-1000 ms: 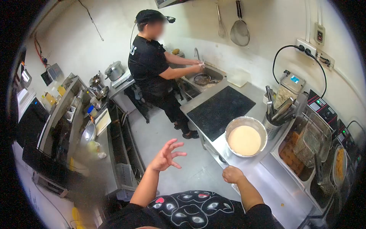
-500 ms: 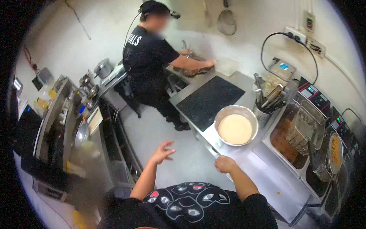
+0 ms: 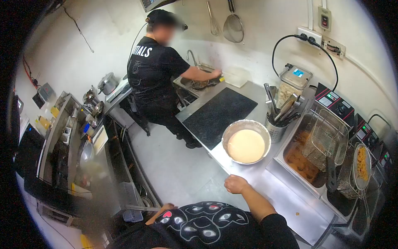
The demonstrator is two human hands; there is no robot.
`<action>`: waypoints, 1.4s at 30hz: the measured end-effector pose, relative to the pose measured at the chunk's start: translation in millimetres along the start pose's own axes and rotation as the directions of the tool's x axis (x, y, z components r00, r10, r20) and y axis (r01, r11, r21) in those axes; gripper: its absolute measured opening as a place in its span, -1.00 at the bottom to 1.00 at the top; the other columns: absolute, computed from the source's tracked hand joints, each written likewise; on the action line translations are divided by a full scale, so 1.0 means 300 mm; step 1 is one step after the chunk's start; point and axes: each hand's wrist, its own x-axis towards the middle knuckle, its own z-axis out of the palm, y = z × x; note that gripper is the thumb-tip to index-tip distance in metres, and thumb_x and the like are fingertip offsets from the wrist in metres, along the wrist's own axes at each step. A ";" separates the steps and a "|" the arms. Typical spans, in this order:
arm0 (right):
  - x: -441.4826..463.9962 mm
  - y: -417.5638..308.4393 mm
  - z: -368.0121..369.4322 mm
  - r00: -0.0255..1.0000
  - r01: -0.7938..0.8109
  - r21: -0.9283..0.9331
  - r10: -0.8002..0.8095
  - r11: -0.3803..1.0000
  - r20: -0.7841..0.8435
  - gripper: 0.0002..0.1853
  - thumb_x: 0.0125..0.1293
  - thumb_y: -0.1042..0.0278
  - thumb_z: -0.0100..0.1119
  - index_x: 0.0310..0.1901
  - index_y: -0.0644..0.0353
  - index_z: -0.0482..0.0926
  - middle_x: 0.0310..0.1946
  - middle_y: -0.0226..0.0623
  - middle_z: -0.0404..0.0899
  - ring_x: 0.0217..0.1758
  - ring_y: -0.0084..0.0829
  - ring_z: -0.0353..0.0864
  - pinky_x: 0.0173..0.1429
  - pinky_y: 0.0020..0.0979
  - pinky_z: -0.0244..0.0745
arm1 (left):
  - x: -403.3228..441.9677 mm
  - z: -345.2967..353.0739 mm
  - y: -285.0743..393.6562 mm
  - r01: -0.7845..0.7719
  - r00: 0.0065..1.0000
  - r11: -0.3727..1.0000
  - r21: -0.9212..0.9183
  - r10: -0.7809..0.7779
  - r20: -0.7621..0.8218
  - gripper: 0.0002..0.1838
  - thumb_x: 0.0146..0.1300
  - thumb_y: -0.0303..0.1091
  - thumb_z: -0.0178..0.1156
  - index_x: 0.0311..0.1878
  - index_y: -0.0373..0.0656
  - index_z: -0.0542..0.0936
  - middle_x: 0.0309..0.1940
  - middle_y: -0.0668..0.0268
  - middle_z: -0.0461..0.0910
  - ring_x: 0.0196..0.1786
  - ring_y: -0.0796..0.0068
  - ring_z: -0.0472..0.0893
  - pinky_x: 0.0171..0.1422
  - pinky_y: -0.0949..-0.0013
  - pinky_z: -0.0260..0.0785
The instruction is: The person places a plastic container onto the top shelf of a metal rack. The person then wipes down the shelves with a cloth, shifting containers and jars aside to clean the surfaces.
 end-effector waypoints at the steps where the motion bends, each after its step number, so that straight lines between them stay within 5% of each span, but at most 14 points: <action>1: 0.000 0.003 -0.003 1.000 -0.007 0.005 0.007 1.000 0.010 -0.84 0.11 0.22 0.09 -0.54 0.03 0.57 -0.48 -0.40 0.51 -0.28 -0.39 0.55 -0.05 -0.38 0.37 | -0.023 0.035 0.002 -0.052 0.998 0.992 0.115 0.054 -0.013 -0.26 0.09 0.35 0.05 -0.23 -0.30 0.65 -0.19 -0.13 0.59 -0.11 0.08 0.61 0.05 0.16 0.42; 6: 0.001 0.000 -0.020 0.999 -0.008 0.045 0.007 0.999 0.034 -0.84 0.11 0.22 0.09 -0.53 0.04 0.56 -0.46 -0.39 0.51 -0.26 -0.38 0.54 -0.03 -0.37 0.37 | -0.126 0.088 0.009 0.339 0.935 0.840 -0.423 -0.352 0.050 -0.41 0.09 0.12 0.22 -0.04 -0.22 0.57 -0.22 0.00 0.60 -0.13 0.17 0.60 -0.06 0.12 0.48; 10: -0.001 0.007 -0.019 0.998 0.030 0.044 -0.028 0.999 -0.051 -0.84 0.09 0.21 0.11 -0.55 0.03 0.53 -0.50 -0.40 0.47 -0.32 -0.37 0.51 -0.09 -0.36 0.38 | -0.290 -0.141 0.334 0.354 0.896 0.651 -0.672 -0.442 0.044 -0.42 0.08 -0.06 0.36 0.12 -0.17 0.50 -0.24 0.10 0.61 -0.15 0.25 0.59 -0.15 0.10 0.53; 17: -0.002 0.002 -0.036 1.000 -0.004 0.044 0.004 0.999 -0.006 -0.85 0.08 0.23 0.11 -0.53 0.05 0.55 -0.47 -0.40 0.49 -0.27 -0.38 0.53 -0.04 -0.36 0.37 | -0.086 -0.124 0.238 0.192 0.959 0.647 -0.738 -0.284 -0.001 -0.40 0.09 -0.02 0.33 0.16 -0.09 0.48 -0.30 0.14 0.59 -0.23 0.30 0.58 -0.27 0.09 0.55; 20: 0.005 -0.017 -0.011 0.999 -0.040 0.028 0.039 0.999 0.033 -0.85 0.07 0.24 0.11 -0.55 0.05 0.53 -0.49 -0.40 0.49 -0.28 -0.38 0.53 -0.06 -0.36 0.39 | -0.043 -0.168 0.158 0.227 0.962 0.745 -0.627 -0.271 0.027 -0.39 0.09 -0.01 0.33 0.17 -0.09 0.47 -0.32 0.16 0.59 -0.27 0.31 0.58 -0.28 0.09 0.54; 27: 0.011 -0.022 0.005 0.996 -0.088 -0.033 0.089 0.996 0.016 -0.84 0.06 0.21 0.10 -0.59 0.04 0.52 -0.51 -0.40 0.48 -0.31 -0.37 0.53 -0.10 -0.35 0.40 | 0.018 -0.268 0.007 0.258 0.934 0.660 -0.706 -0.358 0.006 -0.43 0.09 -0.02 0.30 0.11 -0.13 0.51 -0.41 0.21 0.59 -0.41 0.39 0.59 -0.41 0.22 0.55; 30: 0.029 -0.051 0.004 0.982 -0.188 -0.030 0.188 0.982 0.014 -0.84 0.06 0.21 0.11 -0.58 0.04 0.52 -0.52 -0.38 0.46 -0.32 -0.37 0.52 -0.10 -0.35 0.39 | 0.023 -0.311 -0.021 0.247 0.944 0.724 -0.644 -0.329 -0.008 -0.44 0.09 -0.03 0.30 0.10 -0.13 0.52 -0.41 0.21 0.59 -0.40 0.39 0.59 -0.41 0.20 0.55; 33: 0.068 -0.116 -0.004 0.904 -0.426 -0.027 0.427 0.904 0.035 -0.84 0.08 0.23 0.11 -0.52 0.09 0.55 -0.49 -0.32 0.52 -0.29 -0.28 0.55 -0.09 -0.25 0.42 | 0.078 -0.307 -0.079 0.252 0.947 0.712 -0.655 -0.320 0.016 -0.46 0.09 -0.03 0.30 0.09 -0.13 0.53 -0.39 0.21 0.60 -0.38 0.39 0.60 -0.41 0.20 0.55; 36: 0.038 -0.190 0.087 0.665 -0.732 0.299 0.737 0.612 0.120 -0.81 0.15 0.27 0.03 -0.34 0.08 0.64 -0.31 -0.17 0.62 -0.18 -0.15 0.61 -0.02 -0.15 0.48 | 0.150 -0.315 -0.138 0.272 0.950 0.720 -0.638 -0.307 0.059 -0.46 0.08 -0.01 0.31 0.07 -0.12 0.54 -0.39 0.21 0.60 -0.39 0.37 0.60 -0.42 0.21 0.54; 38: -0.043 -0.244 0.166 0.509 -0.841 0.327 0.836 0.431 0.205 -0.78 0.18 0.27 -0.01 -0.29 0.07 0.64 -0.24 -0.11 0.62 -0.12 -0.09 0.60 0.02 -0.12 0.48 | 0.189 -0.340 -0.166 0.277 0.949 0.736 -0.617 -0.309 0.058 -0.48 0.08 -0.01 0.31 0.04 -0.12 0.55 -0.38 0.21 0.60 -0.41 0.36 0.60 -0.43 0.23 0.52; 40: -0.139 -0.314 0.199 0.306 -0.930 0.308 0.888 0.202 0.343 -0.77 0.17 0.30 0.00 -0.24 0.06 0.66 -0.22 -0.11 0.64 -0.10 -0.13 0.61 0.05 -0.16 0.48 | 0.233 -0.367 -0.180 0.241 0.964 0.744 -0.623 -0.259 0.063 -0.52 0.08 -0.03 0.32 0.01 -0.11 0.56 -0.36 0.20 0.59 -0.40 0.32 0.60 -0.47 0.20 0.49; 42: -0.351 -0.389 0.437 0.275 -0.962 0.095 0.905 0.257 0.324 -0.77 0.17 0.30 -0.02 -0.27 0.06 0.65 -0.27 -0.09 0.63 -0.13 -0.11 0.61 0.00 -0.14 0.49 | 0.304 -0.429 -0.195 0.122 0.991 0.888 -0.444 -0.086 0.102 -0.56 0.11 -0.06 0.30 0.01 -0.06 0.54 -0.31 0.22 0.59 -0.38 0.31 0.60 -0.45 0.14 0.49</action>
